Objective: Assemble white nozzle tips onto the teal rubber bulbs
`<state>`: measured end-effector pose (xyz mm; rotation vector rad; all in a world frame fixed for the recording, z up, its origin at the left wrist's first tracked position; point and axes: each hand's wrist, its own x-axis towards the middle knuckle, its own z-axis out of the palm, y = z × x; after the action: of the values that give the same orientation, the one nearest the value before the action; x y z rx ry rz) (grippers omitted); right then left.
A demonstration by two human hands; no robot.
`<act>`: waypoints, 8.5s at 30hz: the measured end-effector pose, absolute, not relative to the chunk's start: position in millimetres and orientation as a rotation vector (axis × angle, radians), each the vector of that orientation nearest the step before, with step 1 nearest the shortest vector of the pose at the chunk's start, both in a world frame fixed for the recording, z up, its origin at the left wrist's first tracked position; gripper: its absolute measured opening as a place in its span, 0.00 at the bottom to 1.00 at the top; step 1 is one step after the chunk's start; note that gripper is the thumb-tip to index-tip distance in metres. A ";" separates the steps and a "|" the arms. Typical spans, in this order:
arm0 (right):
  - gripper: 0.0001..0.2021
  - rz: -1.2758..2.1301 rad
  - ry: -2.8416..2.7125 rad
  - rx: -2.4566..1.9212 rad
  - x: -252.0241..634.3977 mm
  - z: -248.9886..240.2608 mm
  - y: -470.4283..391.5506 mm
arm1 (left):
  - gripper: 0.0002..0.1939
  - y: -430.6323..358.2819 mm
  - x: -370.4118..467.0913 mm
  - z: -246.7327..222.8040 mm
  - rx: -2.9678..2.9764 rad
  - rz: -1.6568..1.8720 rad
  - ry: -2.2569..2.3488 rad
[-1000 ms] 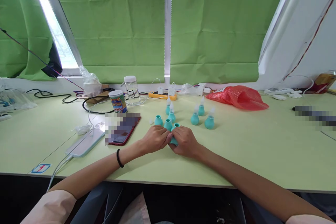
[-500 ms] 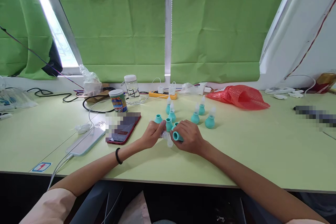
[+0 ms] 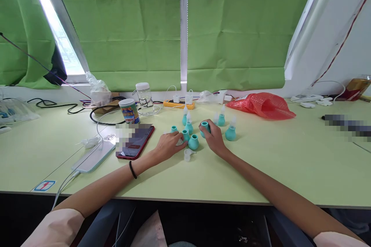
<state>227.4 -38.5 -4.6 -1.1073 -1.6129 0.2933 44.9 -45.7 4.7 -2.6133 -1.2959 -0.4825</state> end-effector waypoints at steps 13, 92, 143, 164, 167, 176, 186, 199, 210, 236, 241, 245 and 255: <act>0.15 0.097 -1.773 -1.142 225.3 -16.4 -31.0 | 0.16 -50.5 46.5 6.5 -2.613 -0.468 -1.355; 0.09 0.760 -1.517 -0.633 225.9 37.4 -71.3 | 0.23 -59.0 40.5 14.1 -2.328 -1.204 -1.019; 0.06 1.031 -1.314 -0.782 227.1 28.0 -58.2 | 0.13 -41.8 32.3 19.9 -2.452 -0.639 -1.345; 0.11 0.280 -1.766 -0.895 216.1 14.3 -64.7 | 0.14 -50.5 35.8 16.8 -2.634 -0.924 -1.237; 0.12 -0.079 -1.950 -0.655 213.8 10.2 -68.2 | 0.13 -59.2 35.5 20.8 -2.838 -1.132 -0.975; 0.12 -0.641 -2.060 -0.459 221.2 13.1 -63.2 | 0.10 -54.7 37.7 16.1 -2.797 -1.281 -0.638; 0.10 -0.736 -2.054 -0.494 222.9 14.0 -61.3 | 0.09 -48.1 38.2 7.3 -2.464 -1.274 -0.484; 0.06 -0.826 -2.109 -0.523 223.3 12.2 -62.8 | 0.05 -44.0 41.7 12.8 -2.598 -1.406 -0.405; 0.07 -0.917 -2.182 -0.498 229.0 13.0 -64.1 | 0.08 -45.8 39.8 19.6 -2.636 -1.240 -0.451; 0.10 -0.033 -1.923 -0.800 212.6 18.5 -72.9 | 0.07 -56.4 41.9 18.1 -2.666 -1.463 -0.820; 0.06 -0.110 -1.999 -0.720 213.7 17.5 -71.4 | 0.13 -55.2 40.4 17.4 -2.828 -1.240 -0.783; 0.07 -0.150 -2.006 -0.706 213.8 15.7 -69.7 | 0.11 -47.0 39.9 12.9 -2.792 -1.294 -0.663; 0.08 -0.226 -1.893 -0.764 210.5 14.5 -72.2 | 0.12 -50.2 44.4 20.3 -2.738 -2.114 -1.026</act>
<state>210.5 -72.2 14.5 -0.7645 -1.8929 -0.2265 44.4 -50.2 20.3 -2.7379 -1.0263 -2.1136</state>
